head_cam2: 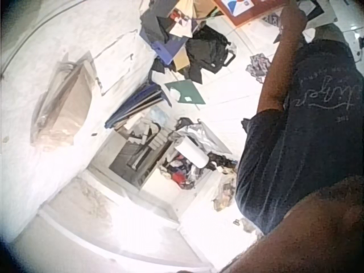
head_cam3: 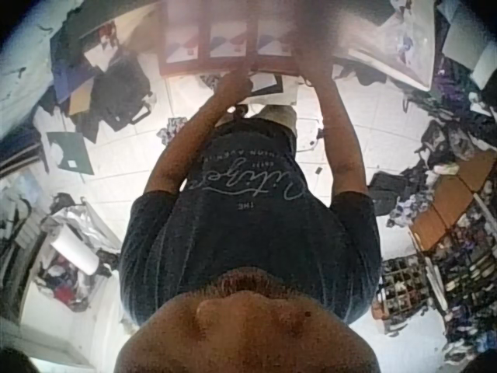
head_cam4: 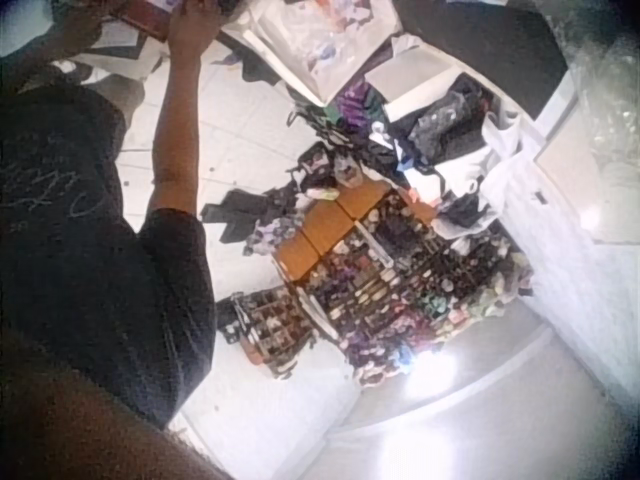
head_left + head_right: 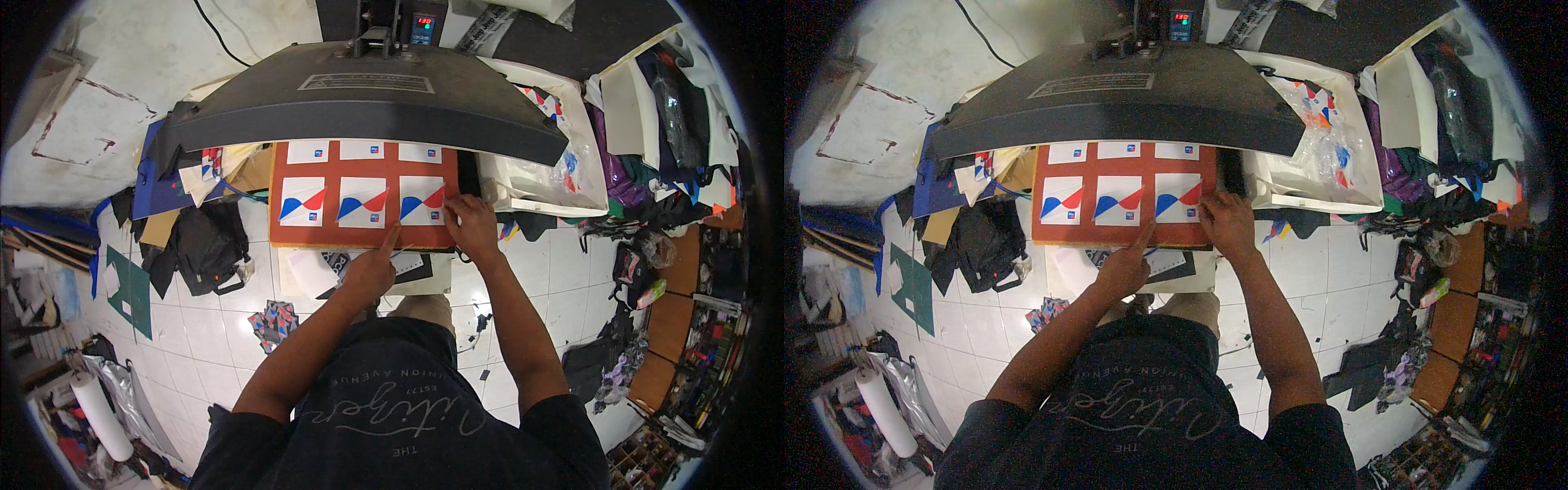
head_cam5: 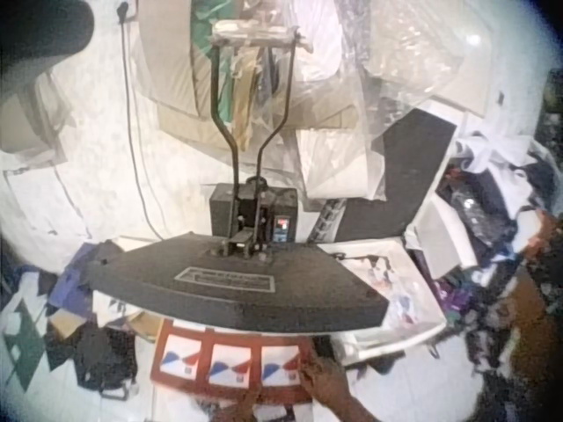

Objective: The person places rectangular stickers onto a heat press, closes the press to apply heat, and then removes the pressed stickers, placing them in a container.

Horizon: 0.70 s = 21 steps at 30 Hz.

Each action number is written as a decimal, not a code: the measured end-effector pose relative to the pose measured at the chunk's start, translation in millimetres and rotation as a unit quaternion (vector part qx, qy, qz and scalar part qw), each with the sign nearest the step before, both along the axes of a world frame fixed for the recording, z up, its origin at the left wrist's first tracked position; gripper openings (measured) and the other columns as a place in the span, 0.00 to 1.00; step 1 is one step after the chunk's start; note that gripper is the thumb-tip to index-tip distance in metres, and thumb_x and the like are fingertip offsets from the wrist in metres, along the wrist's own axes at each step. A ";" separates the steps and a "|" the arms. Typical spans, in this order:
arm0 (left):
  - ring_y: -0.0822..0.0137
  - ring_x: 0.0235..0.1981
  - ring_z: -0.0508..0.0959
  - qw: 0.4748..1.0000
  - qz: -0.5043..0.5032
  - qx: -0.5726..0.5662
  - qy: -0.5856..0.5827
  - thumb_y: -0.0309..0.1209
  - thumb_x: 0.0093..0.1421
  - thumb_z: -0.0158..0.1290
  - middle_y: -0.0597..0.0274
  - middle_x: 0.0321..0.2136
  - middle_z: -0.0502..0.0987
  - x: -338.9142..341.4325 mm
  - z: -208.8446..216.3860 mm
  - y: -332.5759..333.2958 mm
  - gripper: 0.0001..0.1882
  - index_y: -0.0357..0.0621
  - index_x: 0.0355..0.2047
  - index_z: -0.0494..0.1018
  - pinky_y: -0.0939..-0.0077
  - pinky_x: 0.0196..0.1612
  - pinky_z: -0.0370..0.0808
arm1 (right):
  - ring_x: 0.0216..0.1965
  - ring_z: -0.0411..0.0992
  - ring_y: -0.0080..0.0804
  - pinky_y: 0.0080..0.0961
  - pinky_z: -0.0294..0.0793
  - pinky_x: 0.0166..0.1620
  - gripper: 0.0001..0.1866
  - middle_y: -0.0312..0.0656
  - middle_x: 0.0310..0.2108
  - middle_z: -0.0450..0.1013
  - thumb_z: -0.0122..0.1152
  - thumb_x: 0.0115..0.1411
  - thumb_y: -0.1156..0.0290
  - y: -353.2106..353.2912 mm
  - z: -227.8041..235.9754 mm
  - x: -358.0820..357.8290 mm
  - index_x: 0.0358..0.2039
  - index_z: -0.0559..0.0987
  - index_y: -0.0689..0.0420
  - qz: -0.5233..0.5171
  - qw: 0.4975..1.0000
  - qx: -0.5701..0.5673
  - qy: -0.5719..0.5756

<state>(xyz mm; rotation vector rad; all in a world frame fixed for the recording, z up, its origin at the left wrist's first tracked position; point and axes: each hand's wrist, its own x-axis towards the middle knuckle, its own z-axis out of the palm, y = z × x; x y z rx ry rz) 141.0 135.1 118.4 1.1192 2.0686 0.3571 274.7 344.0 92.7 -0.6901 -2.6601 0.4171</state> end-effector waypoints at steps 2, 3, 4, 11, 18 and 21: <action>0.43 0.29 0.80 1.000 0.001 0.009 0.000 0.28 0.55 0.50 0.39 0.29 0.78 0.6 -1.0 -0.9 0.44 0.55 0.70 0.44 0.48 0.36 0.76 | 0.37 0.75 0.43 0.41 0.72 0.43 0.10 0.43 0.36 0.76 0.62 0.56 0.66 0.3 1.9 1.9 0.37 0.82 0.54 -0.017 1.000 -0.016 0.010; 0.43 0.29 0.80 1.000 0.007 0.020 -0.002 0.28 0.55 0.50 0.39 0.28 0.78 -0.1 -2.1 -4.5 0.43 0.55 0.70 0.44 0.48 0.36 0.76 | 0.37 0.75 0.43 0.40 0.72 0.42 0.09 0.43 0.35 0.76 0.62 0.56 0.67 -0.7 4.8 1.1 0.36 0.82 0.54 -0.026 0.999 -0.038 0.013; 0.43 0.28 0.80 0.999 0.013 0.030 -0.004 0.28 0.55 0.49 0.39 0.28 0.78 0.4 -3.1 -7.9 0.43 0.54 0.70 0.45 0.48 0.36 0.76 | 0.36 0.75 0.44 0.40 0.72 0.42 0.09 0.44 0.34 0.76 0.62 0.56 0.68 -1.5 8.4 0.4 0.36 0.82 0.55 -0.035 0.998 -0.059 0.016; 0.35 0.33 0.78 0.997 0.017 -0.010 -0.078 0.31 0.60 0.49 0.34 0.30 0.77 2.9 1.4 -48.9 0.33 0.49 0.65 0.52 0.44 0.40 0.74 | 0.31 0.74 0.46 0.41 0.71 0.35 0.08 0.45 0.30 0.75 0.63 0.55 0.71 -24.3 21.2 16.1 0.36 0.81 0.56 -0.038 0.994 -0.092 0.051; 0.36 0.34 0.79 0.992 0.077 0.043 -0.089 0.29 0.55 0.51 0.34 0.32 0.78 5.0 -6.8 -90.0 0.35 0.50 0.64 0.55 0.46 0.39 0.75 | 0.34 0.74 0.41 0.38 0.71 0.38 0.08 0.42 0.31 0.74 0.64 0.54 0.70 -52.1 18.1 0.7 0.35 0.82 0.55 0.003 0.993 -0.088 0.073; 0.36 0.37 0.78 0.990 0.112 0.019 -0.082 0.28 0.54 0.55 0.33 0.37 0.78 -7.5 1.8 -85.7 0.38 0.51 0.65 0.54 0.46 0.40 0.75 | 0.34 0.73 0.40 0.35 0.71 0.38 0.09 0.41 0.34 0.72 0.65 0.52 0.72 -62.0 24.0 -20.3 0.36 0.83 0.54 0.020 0.997 -0.057 0.046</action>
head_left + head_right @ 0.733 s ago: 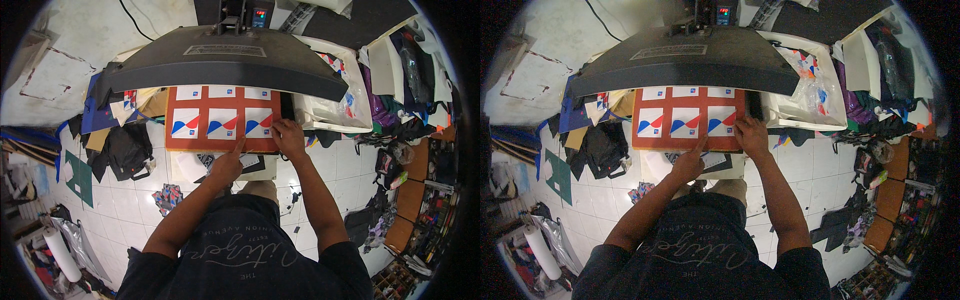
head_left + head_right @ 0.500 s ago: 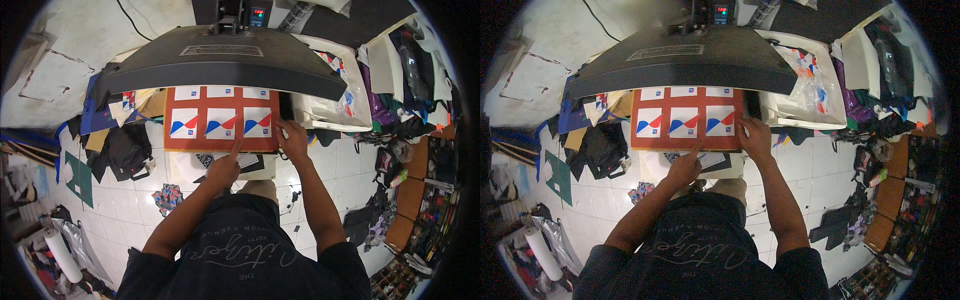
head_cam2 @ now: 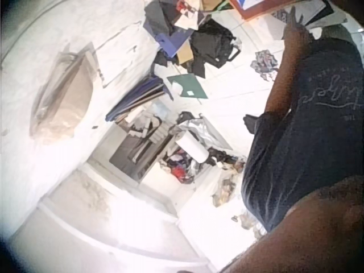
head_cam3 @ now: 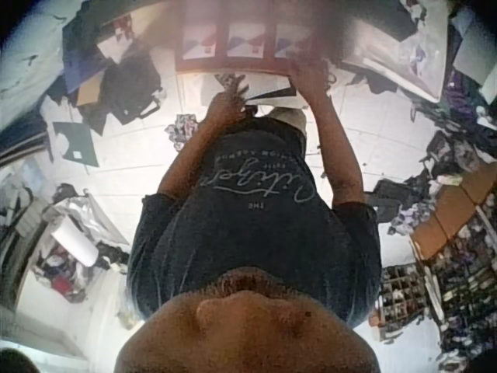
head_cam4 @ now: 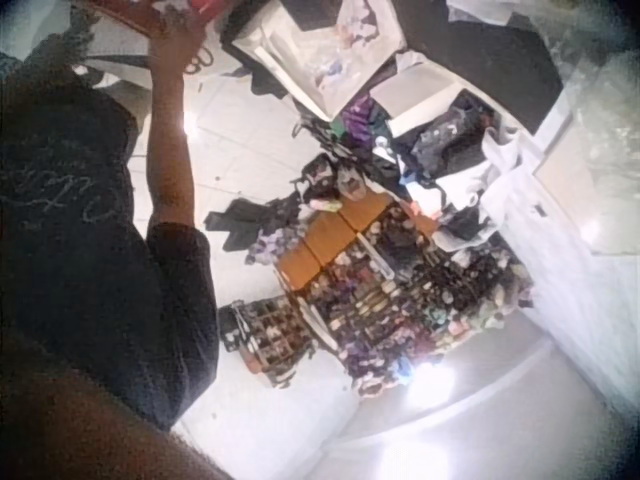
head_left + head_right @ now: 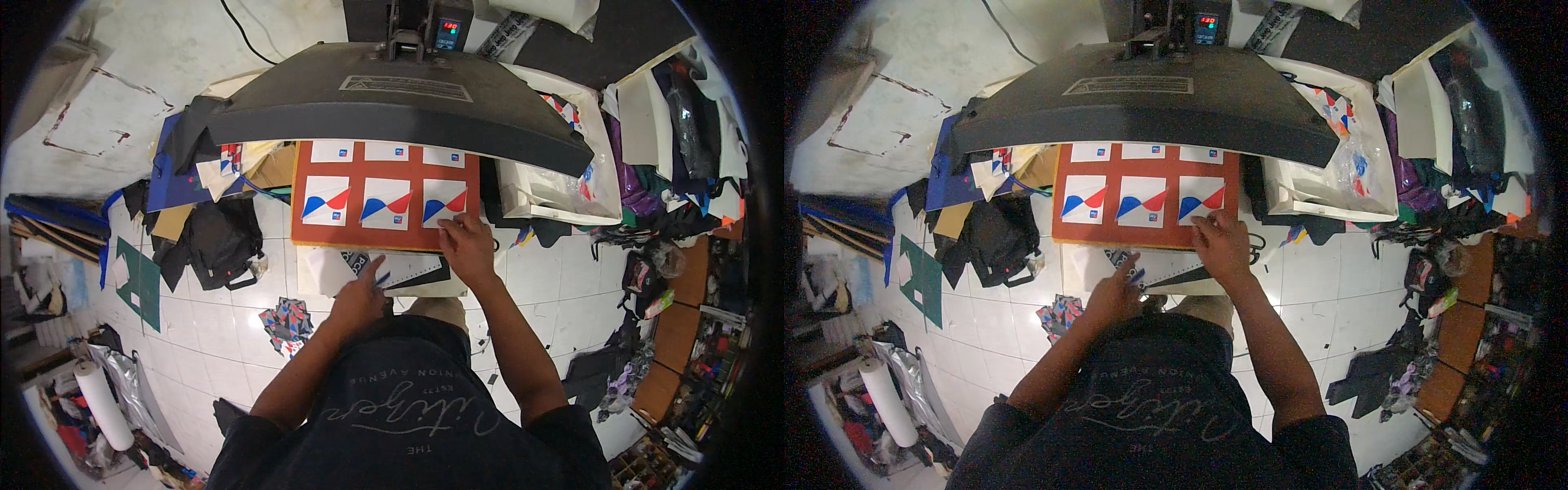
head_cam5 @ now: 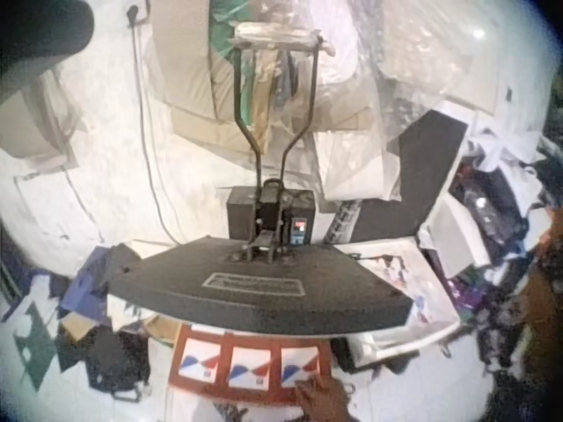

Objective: The person places rectangular stickers onto a heat press, closes the press to apply heat, and then removes the pressed stickers, placing them in a container.

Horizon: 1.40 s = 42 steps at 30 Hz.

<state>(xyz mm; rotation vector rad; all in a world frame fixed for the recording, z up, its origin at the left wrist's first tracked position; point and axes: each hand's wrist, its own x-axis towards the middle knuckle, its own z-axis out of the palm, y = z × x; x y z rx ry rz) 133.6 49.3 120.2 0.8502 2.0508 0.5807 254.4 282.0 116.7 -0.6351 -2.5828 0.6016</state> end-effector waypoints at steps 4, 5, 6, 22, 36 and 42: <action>0.36 0.33 0.78 0.997 -0.006 0.037 0.074 0.28 0.52 0.52 0.35 0.31 0.78 -25.6 -3.5 11.2 0.42 0.49 0.68 0.50 0.46 0.38 0.74 | 0.37 0.72 0.38 0.38 0.71 0.41 0.10 0.39 0.36 0.69 0.65 0.52 0.68 -9.5 5.1 -31.4 0.36 0.83 0.53 0.016 0.997 0.076 -0.008; 0.37 0.31 0.78 0.994 -0.012 0.048 0.095 0.28 0.53 0.50 0.36 0.28 0.78 -30.9 -5.3 13.9 0.42 0.49 0.68 0.49 0.46 0.37 0.74 | 0.38 0.72 0.38 0.38 0.71 0.41 0.10 0.39 0.36 0.68 0.65 0.52 0.68 -9.9 5.9 -37.7 0.37 0.82 0.52 0.021 0.997 0.079 -0.017; 0.37 0.31 0.78 0.996 -0.006 0.045 0.082 0.28 0.52 0.50 0.35 0.29 0.78 -35.9 -2.0 18.8 0.42 0.48 0.68 0.49 0.46 0.38 0.74 | 0.38 0.71 0.38 0.38 0.71 0.42 0.11 0.39 0.36 0.68 0.64 0.52 0.68 -10.5 6.4 -43.3 0.37 0.82 0.52 0.025 0.996 0.081 -0.027; 0.37 0.35 0.79 0.998 0.005 0.019 0.063 0.26 0.50 0.50 0.34 0.32 0.78 -52.2 0.1 28.9 0.42 0.47 0.68 0.51 0.46 0.42 0.74 | 0.43 0.68 0.36 0.40 0.68 0.46 0.16 0.37 0.39 0.67 0.64 0.51 0.69 -15.4 -12.3 -60.8 0.42 0.82 0.48 0.058 0.990 0.074 -0.103; 0.38 0.34 0.79 0.997 -0.004 -0.007 0.078 0.26 0.51 0.50 0.35 0.31 0.78 -51.0 1.7 31.4 0.41 0.49 0.68 0.51 0.46 0.41 0.75 | 0.41 0.70 0.37 0.41 0.69 0.44 0.14 0.39 0.38 0.68 0.64 0.51 0.68 -11.3 -9.1 -62.4 0.41 0.81 0.51 0.066 0.991 0.077 -0.093; 0.36 0.35 0.79 0.997 -0.014 -0.033 0.072 0.26 0.53 0.51 0.33 0.32 0.78 -52.8 4.1 28.1 0.43 0.55 0.69 0.47 0.44 0.41 0.75 | 0.40 0.72 0.38 0.38 0.70 0.45 0.10 0.39 0.36 0.70 0.63 0.54 0.70 -10.3 7.5 -55.8 0.38 0.82 0.51 0.017 0.996 0.040 -0.075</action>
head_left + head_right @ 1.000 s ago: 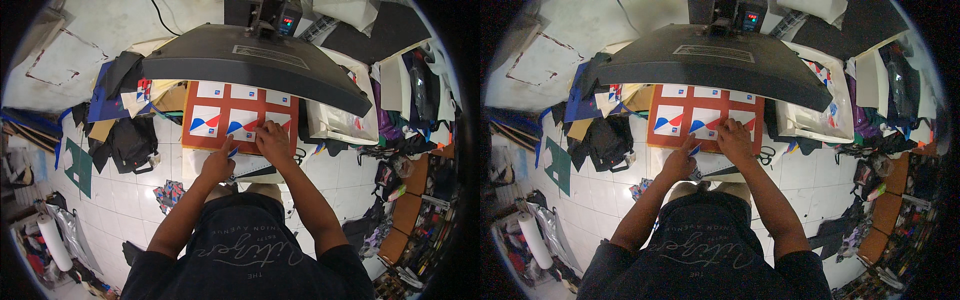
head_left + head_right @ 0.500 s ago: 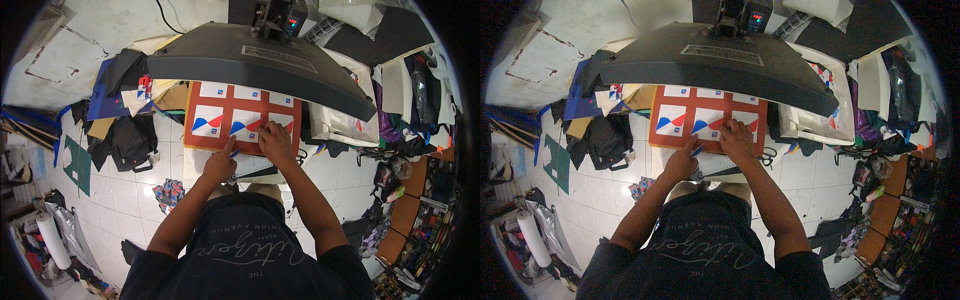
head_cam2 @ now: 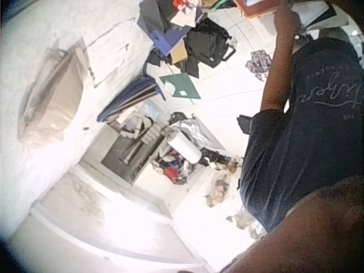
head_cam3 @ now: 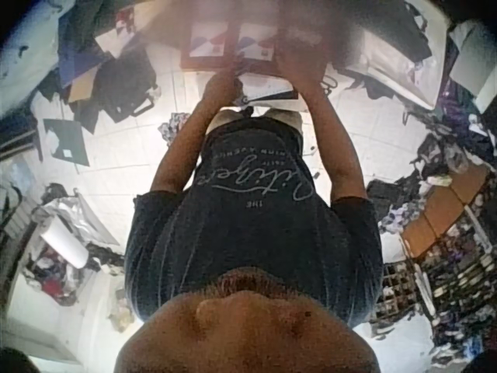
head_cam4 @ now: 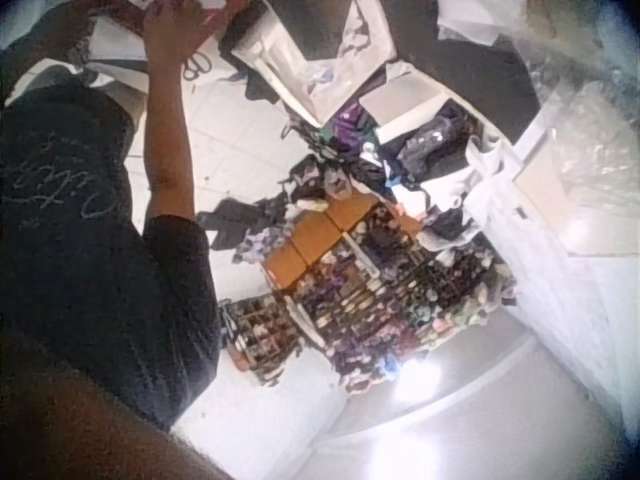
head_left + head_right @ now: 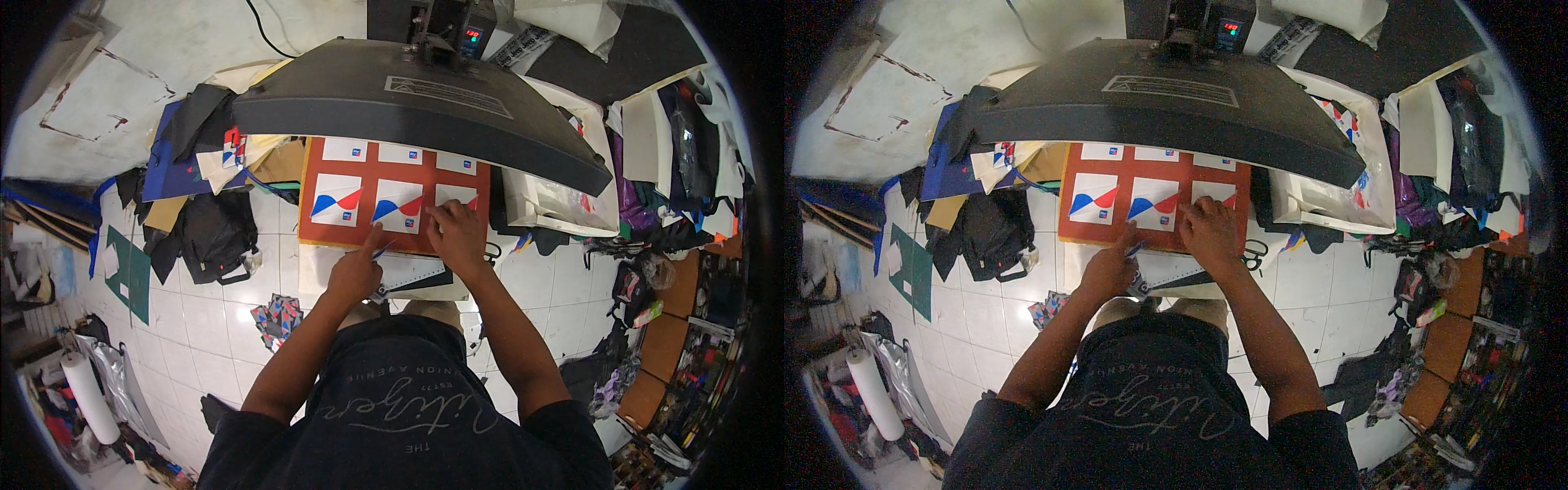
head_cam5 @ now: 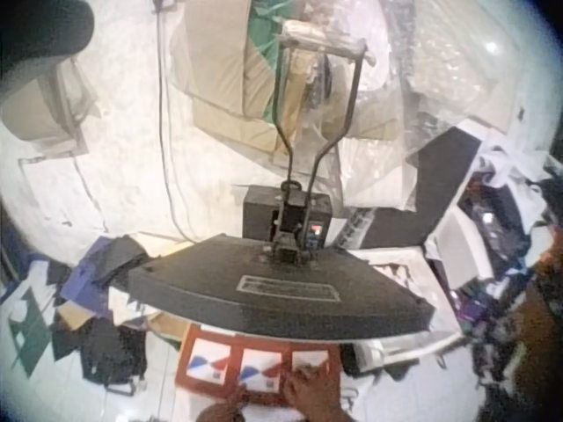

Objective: The person places rectangular stickers onto a heat press, closes the press to apply heat, and then removes the pressed stickers, placing them in a container.

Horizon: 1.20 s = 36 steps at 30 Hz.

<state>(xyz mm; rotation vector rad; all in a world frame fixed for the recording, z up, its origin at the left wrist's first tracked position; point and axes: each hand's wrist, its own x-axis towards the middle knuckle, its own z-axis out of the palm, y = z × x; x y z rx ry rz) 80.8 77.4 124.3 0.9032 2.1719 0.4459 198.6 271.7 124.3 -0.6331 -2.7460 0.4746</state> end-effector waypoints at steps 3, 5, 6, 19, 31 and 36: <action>0.36 0.34 0.78 1.000 0.017 0.009 -0.009 0.27 0.54 0.51 0.34 0.31 0.78 2.5 12.5 -8.4 0.39 0.52 0.66 0.51 0.44 0.40 0.74 | 0.37 0.73 0.39 0.37 0.72 0.41 0.09 0.41 0.35 0.72 0.62 0.54 0.71 0.3 4.6 13.2 0.37 0.82 0.52 -0.013 1.000 -0.011 0.022; 0.37 0.32 0.78 0.998 0.034 0.035 -0.029 0.29 0.54 0.50 0.35 0.30 0.78 4.7 15.9 -19.2 0.34 0.47 0.63 0.57 0.44 0.39 0.73 | 0.34 0.74 0.39 0.36 0.73 0.38 0.09 0.43 0.34 0.73 0.62 0.55 0.72 -1.6 5.7 24.2 0.38 0.82 0.53 -0.009 0.999 -0.037 0.034; 0.38 0.32 0.79 0.996 0.051 0.050 -0.052 0.30 0.55 0.51 0.36 0.30 0.78 6.4 13.3 -26.4 0.31 0.45 0.60 0.59 0.46 0.38 0.74 | 0.32 0.74 0.39 0.36 0.73 0.36 0.09 0.43 0.34 0.73 0.62 0.55 0.72 -3.3 4.2 31.4 0.38 0.82 0.54 -0.003 0.997 -0.062 0.036; 0.76 0.26 0.74 0.768 0.362 0.190 -0.492 0.36 0.62 0.54 0.68 0.27 0.77 36.0 15.5 -45.7 0.10 0.43 0.38 0.75 0.81 0.30 0.70 | 0.33 0.70 0.23 0.22 0.73 0.37 0.18 0.37 0.32 0.73 0.68 0.57 0.65 -107.0 21.2 54.3 0.44 0.75 0.60 -0.062 0.830 -0.554 -0.014; 0.74 0.30 0.76 0.723 0.404 0.340 -0.446 0.31 0.59 0.60 0.66 0.30 0.78 -8.1 33.2 -32.3 0.07 0.45 0.36 0.76 0.78 0.35 0.73 | 0.29 0.73 0.19 0.17 0.64 0.25 0.12 0.36 0.28 0.75 0.63 0.62 0.64 -94.2 48.6 -14.2 0.37 0.74 0.59 -0.138 0.752 -0.635 0.110; 0.74 0.31 0.77 0.717 0.391 0.382 -0.432 0.29 0.59 0.59 0.66 0.31 0.78 -23.7 30.1 -31.1 0.09 0.43 0.40 0.76 0.78 0.37 0.74 | 0.27 0.72 0.21 0.20 0.69 0.29 0.12 0.37 0.26 0.74 0.64 0.62 0.64 -81.3 49.5 -49.0 0.36 0.75 0.60 -0.103 0.831 -0.537 0.104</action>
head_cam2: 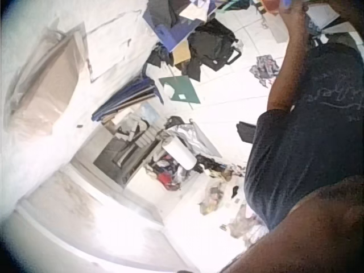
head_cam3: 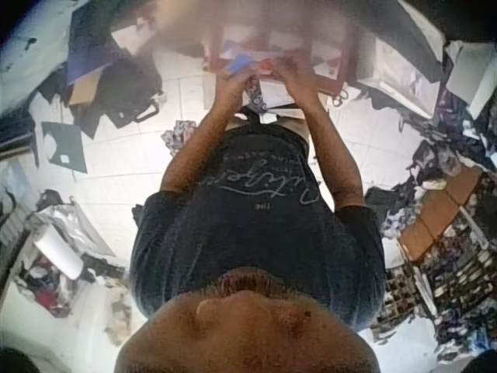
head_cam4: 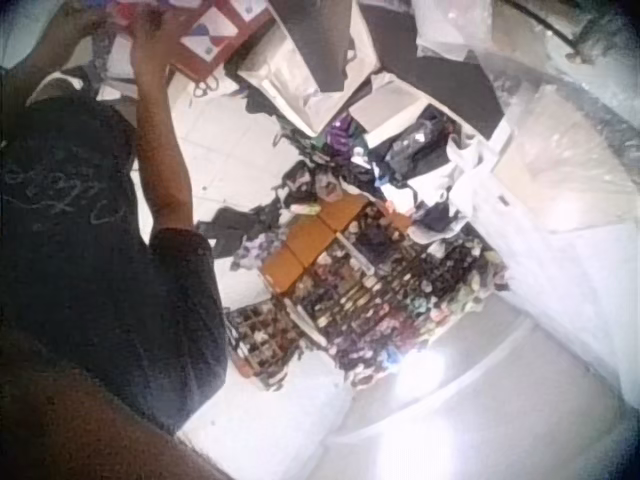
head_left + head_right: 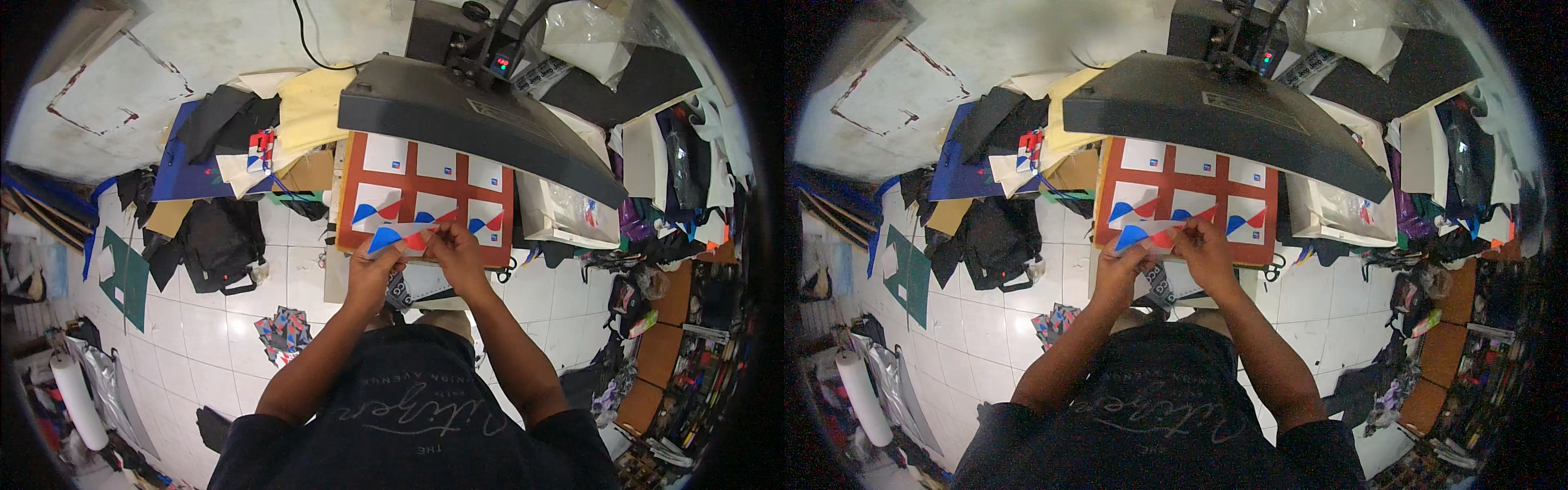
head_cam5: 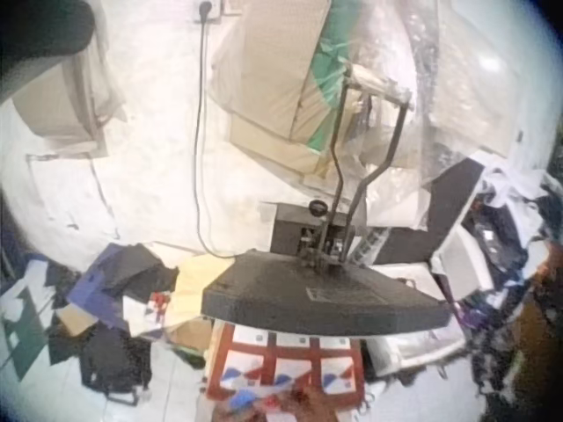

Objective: The person places rectangular stickers onto a heat press, closes the press to apply heat, and then removes the pressed stickers, placing them in a container.

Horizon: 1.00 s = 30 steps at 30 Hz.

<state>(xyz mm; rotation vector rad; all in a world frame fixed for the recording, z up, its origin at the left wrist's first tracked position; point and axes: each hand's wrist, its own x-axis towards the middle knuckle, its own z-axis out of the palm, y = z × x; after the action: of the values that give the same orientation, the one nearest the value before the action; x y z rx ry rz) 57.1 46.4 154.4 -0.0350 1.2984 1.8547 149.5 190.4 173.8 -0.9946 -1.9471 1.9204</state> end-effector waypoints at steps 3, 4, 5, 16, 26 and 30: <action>0.74 0.32 0.77 0.998 0.029 0.010 0.057 0.27 0.59 0.60 0.64 0.32 0.78 -13.5 -3.1 0.2 0.13 0.40 0.43 0.75 0.79 0.38 0.74 | 0.27 0.71 0.20 0.20 0.70 0.32 0.12 0.36 0.25 0.73 0.64 0.61 0.64 13.2 -5.5 -23.1 0.35 0.77 0.61 -0.011 0.999 0.040 -0.006; 0.74 0.33 0.76 0.996 0.044 -0.001 0.083 0.27 0.59 0.60 0.64 0.33 0.78 -21.1 -2.9 -0.1 0.14 0.40 0.45 0.74 0.80 0.40 0.73 | 0.27 0.70 0.18 0.18 0.69 0.31 0.13 0.35 0.25 0.73 0.64 0.61 0.63 23.6 -6.3 -30.4 0.35 0.77 0.61 -0.011 0.999 0.041 -0.007; 0.74 0.34 0.76 0.992 0.060 -0.012 0.109 0.26 0.59 0.59 0.63 0.34 0.78 -30.7 -3.1 -0.7 0.16 0.39 0.47 0.73 0.80 0.41 0.73 | 0.27 0.69 0.17 0.17 0.68 0.31 0.13 0.34 0.25 0.73 0.63 0.61 0.63 34.8 -7.8 -38.8 0.34 0.77 0.61 -0.011 0.999 0.041 -0.007; 0.68 0.37 0.76 0.953 -0.025 -0.219 0.209 0.33 0.58 0.60 0.58 0.33 0.78 -185.7 -66.0 27.6 0.18 0.32 0.43 0.73 0.75 0.42 0.73 | 0.37 0.74 0.37 0.37 0.71 0.42 0.15 0.40 0.33 0.77 0.55 0.64 0.57 90.2 -41.4 -158.0 0.38 0.80 0.55 -0.005 0.899 0.387 -0.206; 0.58 0.30 0.81 0.878 -0.065 -0.218 0.422 0.47 0.51 0.63 0.49 0.25 0.80 -207.8 -104.7 63.8 0.24 0.34 0.31 0.77 0.68 0.36 0.75 | 0.43 0.72 0.41 0.40 0.70 0.46 0.17 0.44 0.40 0.76 0.55 0.63 0.56 104.4 -73.9 -163.9 0.42 0.79 0.55 -0.020 0.871 0.443 -0.210; 0.51 0.32 0.81 0.828 -0.091 -0.281 0.476 0.49 0.49 0.63 0.45 0.25 0.79 -217.6 -118.7 73.7 0.25 0.35 0.30 0.77 0.64 0.37 0.75 | 0.45 0.72 0.41 0.40 0.69 0.47 0.18 0.45 0.41 0.75 0.55 0.63 0.55 104.0 -78.5 -162.4 0.44 0.78 0.55 -0.029 0.867 0.453 -0.205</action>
<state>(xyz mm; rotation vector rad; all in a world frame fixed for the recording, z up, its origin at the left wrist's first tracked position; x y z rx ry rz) -160.5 120.1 35.7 0.7668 2.3945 1.2413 -12.9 294.3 95.3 -1.1452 -2.5680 0.5644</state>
